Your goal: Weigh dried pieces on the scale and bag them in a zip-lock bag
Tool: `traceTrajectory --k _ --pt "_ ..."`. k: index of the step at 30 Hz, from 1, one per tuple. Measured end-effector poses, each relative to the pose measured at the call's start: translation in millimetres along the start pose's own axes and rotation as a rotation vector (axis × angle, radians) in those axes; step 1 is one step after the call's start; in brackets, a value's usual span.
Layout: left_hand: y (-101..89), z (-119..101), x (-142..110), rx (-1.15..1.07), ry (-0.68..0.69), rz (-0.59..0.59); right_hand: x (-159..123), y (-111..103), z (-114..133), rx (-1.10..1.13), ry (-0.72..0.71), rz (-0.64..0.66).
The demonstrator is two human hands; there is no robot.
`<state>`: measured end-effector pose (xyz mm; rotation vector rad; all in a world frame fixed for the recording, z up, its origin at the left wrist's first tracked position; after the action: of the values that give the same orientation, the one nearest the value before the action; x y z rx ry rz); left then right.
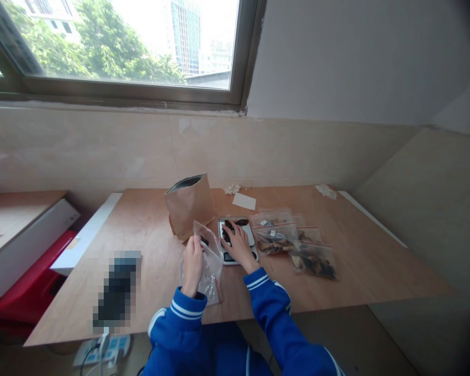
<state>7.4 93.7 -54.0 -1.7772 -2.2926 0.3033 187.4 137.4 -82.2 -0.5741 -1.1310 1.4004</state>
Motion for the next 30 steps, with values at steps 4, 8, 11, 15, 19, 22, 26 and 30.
traceTrajectory --k 4,8,11,15,19,22,26,30 --pt "3.0 3.5 -0.9 -0.097 -0.083 0.023 5.2 -4.3 -6.6 -0.067 -0.043 0.042" --pt "5.4 2.8 -2.0 -0.179 -0.106 0.019 10.2 -10.3 -12.8 -0.05 -0.107 0.044" --pt "7.2 3.6 -2.9 -0.209 -0.114 0.019 15.0 -8.4 -15.6 -0.042 -0.155 0.033" --pt "8.4 3.7 -2.9 -0.215 -0.107 0.021 21.5 -4.3 -19.4 0.009 -0.185 -0.005" --pt "8.5 1.8 -2.6 -0.203 -0.095 0.023 23.5 -6.7 -26.5 0.144 -0.163 -0.081" --pt "8.7 0.1 -3.2 -0.19 -0.091 0.028 22.6 -12.6 -33.6 0.281 -0.116 -0.135" --pt "9.5 -1.8 -4.3 -0.161 -0.073 0.025 22.6 -24.9 -37.9 0.447 -0.046 -0.211" --pt "14.5 -4.5 -2.9 -0.105 -0.046 0.037 27.1 -38.9 -33.2 0.588 0.031 -0.285"
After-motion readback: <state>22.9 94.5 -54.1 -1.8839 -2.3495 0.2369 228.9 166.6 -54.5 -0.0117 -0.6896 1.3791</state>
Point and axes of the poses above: each hand's wrist, its own x-axis towards the middle knuckle, its own y-axis out of the palm, z = x × y, the point moved 8 cm from there along x, towards the middle knuckle, and after that the axes turned 3 degrees about z, right-handed, at the moved point
